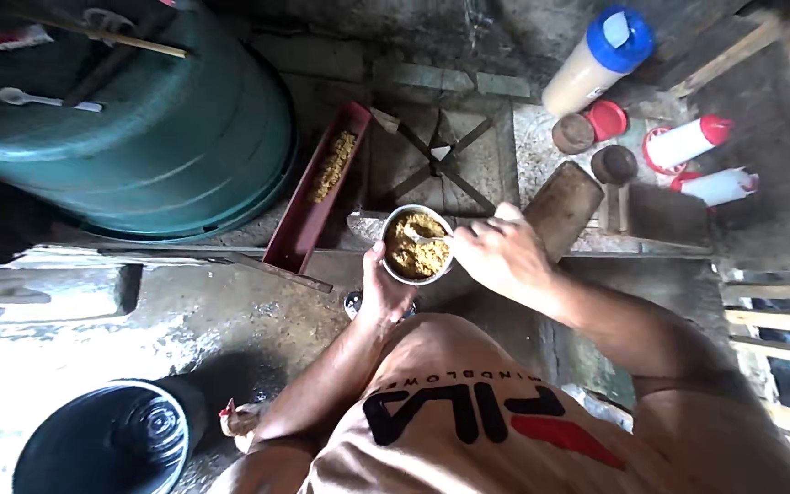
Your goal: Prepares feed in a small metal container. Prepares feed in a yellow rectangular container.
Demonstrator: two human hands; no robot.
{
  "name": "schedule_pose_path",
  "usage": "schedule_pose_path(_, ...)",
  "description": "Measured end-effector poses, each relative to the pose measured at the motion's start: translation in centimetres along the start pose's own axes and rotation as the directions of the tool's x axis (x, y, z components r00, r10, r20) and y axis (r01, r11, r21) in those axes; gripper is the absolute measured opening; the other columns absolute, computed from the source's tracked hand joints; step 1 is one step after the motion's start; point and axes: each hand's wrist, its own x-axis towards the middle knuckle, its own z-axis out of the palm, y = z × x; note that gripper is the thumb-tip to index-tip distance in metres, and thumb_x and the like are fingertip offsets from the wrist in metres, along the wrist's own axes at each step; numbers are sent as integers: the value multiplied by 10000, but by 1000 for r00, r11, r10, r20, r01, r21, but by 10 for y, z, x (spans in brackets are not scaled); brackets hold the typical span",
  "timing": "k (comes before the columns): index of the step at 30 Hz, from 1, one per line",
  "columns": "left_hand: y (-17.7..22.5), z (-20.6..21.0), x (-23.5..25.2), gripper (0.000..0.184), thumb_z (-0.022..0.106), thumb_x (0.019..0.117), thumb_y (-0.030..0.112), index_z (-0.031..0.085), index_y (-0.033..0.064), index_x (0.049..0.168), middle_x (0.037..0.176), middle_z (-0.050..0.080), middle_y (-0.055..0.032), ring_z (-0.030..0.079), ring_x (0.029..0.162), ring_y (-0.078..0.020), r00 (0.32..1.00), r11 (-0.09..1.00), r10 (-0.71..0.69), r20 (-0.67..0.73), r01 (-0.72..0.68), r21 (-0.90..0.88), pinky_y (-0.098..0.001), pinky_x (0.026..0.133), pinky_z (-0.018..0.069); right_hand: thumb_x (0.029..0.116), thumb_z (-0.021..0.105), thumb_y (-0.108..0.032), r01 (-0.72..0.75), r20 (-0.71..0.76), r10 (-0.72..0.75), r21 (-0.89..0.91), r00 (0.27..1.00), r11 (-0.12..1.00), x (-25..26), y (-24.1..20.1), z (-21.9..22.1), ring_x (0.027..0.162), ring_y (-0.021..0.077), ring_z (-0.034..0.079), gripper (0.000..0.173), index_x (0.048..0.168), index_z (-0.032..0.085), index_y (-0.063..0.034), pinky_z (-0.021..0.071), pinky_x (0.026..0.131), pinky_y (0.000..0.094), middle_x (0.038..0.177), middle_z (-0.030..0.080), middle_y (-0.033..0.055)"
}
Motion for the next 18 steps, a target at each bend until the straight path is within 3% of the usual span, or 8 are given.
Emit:
schedule_pose_path(3, -5, 5, -1, 840, 774, 738, 640, 525, 207, 1413, 1331, 625, -146, 643, 1174, -341, 999, 1000, 27, -20, -27, -8, -578, 890, 576, 1064, 492, -256, 61, -25, -60, 3, 998, 998, -23, 6, -11, 574, 255, 571, 324, 838, 643, -80, 464, 723, 447, 625, 575, 78)
schedule_pose_path(6, -15, 7, -4, 822, 782, 729, 648, 545, 225, 1392, 1316, 639, -111, 645, 1180, -297, 1000, 1000, 13, 3, -13, 23, -541, 903, 578, 1056, 472, -193, 158, 40, -159, 28, 986, 987, -23, 18, -2, 617, 278, 605, 291, 874, 658, -63, 470, 741, 467, 664, 597, 102)
schedule_pose_path(11, -22, 4, -8, 848, 742, 779, 656, 495, 202, 1452, 1370, 597, -184, 630, 1189, -398, 999, 999, -33, 15, 33, -2, -630, 875, 568, 1054, 490, -201, 217, -6, -217, -31, 976, 976, -20, 32, -36, 625, 279, 570, 313, 821, 642, -59, 435, 725, 457, 669, 576, 99)
schedule_pose_path(13, -22, 4, -9, 849, 744, 784, 647, 490, 200, 1459, 1376, 592, -185, 620, 1205, -399, 998, 999, -48, 44, 49, -6, -642, 907, 553, 1036, 476, -171, 229, 55, -225, -75, 973, 970, -19, 35, -45, 683, 290, 568, 298, 816, 638, -52, 411, 740, 463, 715, 575, 109)
schedule_pose_path(15, -22, 5, -12, 828, 752, 788, 636, 507, 192, 1442, 1346, 613, -174, 632, 1193, -373, 996, 999, -24, 82, 21, 29, -626, 917, 555, 1016, 465, -118, 258, 145, -243, -94, 959, 962, -15, 32, -47, 745, 304, 589, 275, 804, 625, -46, 420, 775, 479, 742, 580, 119)
schedule_pose_path(18, -23, 6, -15, 788, 723, 813, 655, 507, 224, 1436, 1300, 652, -96, 657, 1163, -265, 989, 981, 56, 134, -80, 178, -520, 943, 571, 1010, 490, -138, 263, 188, -242, -93, 952, 960, -7, 29, -46, 735, 312, 610, 287, 778, 624, -36, 442, 762, 485, 723, 592, 128)
